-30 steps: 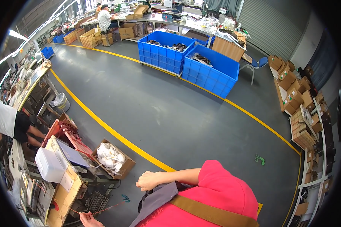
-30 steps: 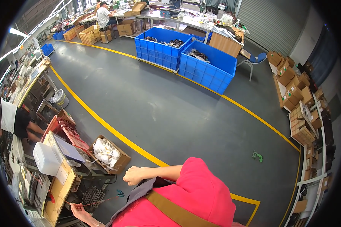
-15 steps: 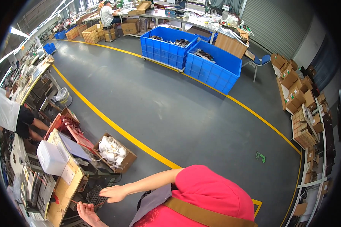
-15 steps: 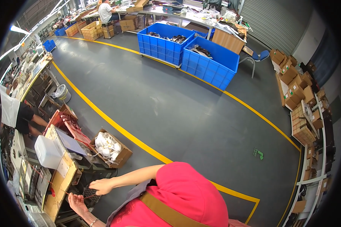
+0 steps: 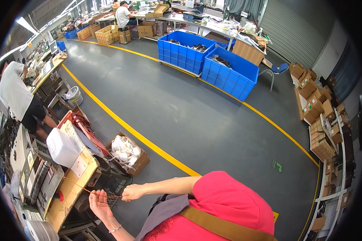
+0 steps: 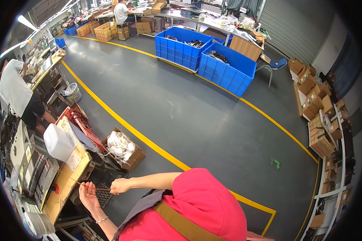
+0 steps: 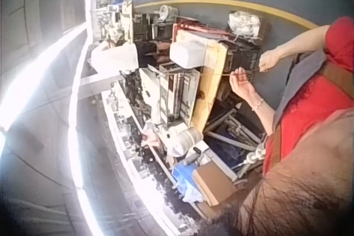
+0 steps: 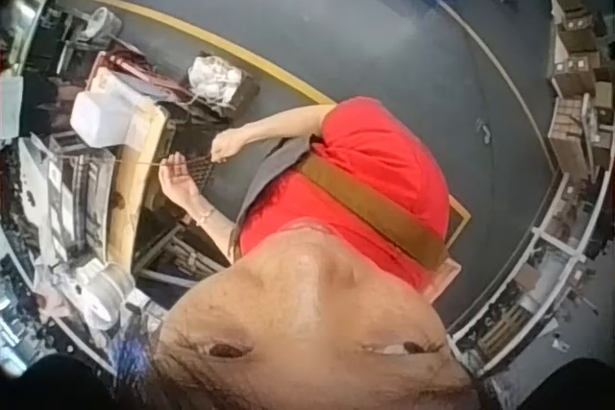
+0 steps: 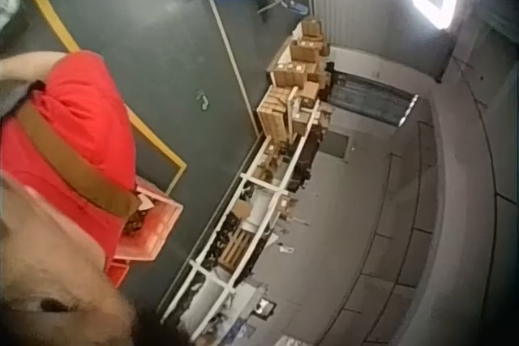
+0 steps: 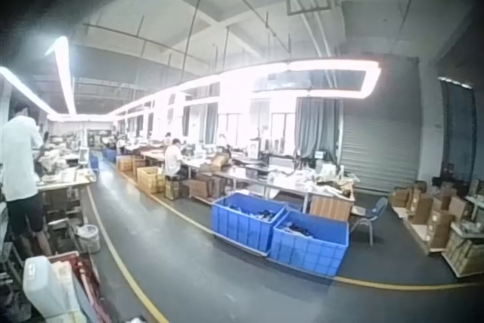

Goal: Cutting leather straps and trimming materials using scissors in a workshop environment.

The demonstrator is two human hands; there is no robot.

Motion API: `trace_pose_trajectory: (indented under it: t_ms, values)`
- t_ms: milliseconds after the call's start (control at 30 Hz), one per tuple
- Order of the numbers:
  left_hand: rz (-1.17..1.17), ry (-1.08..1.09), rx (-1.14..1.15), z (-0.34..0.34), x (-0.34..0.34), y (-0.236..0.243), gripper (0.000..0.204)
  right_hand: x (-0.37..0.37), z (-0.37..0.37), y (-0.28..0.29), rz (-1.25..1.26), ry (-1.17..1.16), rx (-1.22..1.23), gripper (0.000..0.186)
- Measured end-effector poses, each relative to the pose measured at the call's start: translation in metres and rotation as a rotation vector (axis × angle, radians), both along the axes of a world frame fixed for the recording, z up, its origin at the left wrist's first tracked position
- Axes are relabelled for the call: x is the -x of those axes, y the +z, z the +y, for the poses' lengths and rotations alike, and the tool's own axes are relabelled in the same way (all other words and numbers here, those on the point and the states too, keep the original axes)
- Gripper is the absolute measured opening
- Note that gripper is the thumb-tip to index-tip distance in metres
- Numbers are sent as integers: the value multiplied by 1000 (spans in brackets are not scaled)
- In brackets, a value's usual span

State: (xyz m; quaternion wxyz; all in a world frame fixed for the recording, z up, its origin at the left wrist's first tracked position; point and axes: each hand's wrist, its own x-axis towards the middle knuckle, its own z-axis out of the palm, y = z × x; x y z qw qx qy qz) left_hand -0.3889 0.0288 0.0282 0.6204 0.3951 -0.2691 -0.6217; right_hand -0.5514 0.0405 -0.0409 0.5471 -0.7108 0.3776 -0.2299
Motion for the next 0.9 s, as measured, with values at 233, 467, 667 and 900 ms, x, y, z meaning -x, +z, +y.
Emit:
trace_pose_trajectory:
  t_ms: [233, 467, 667, 900]
  values:
    - [403, -241, -861, 81, 5, -120, 33, -37, 12, 10, 211, 9, 123, 28]
    - [593, -243, -751, 85, 32, -145, 30, -48, 38, 36, 50, -14, -34, 28]
    - [766, -167, -644, 80, 28, -181, 30, -48, 35, 69, -56, 100, -30, 28]
    - [975, -64, -528, 69, 2, -258, 29, -48, 32, 76, -95, 176, -78, 26]
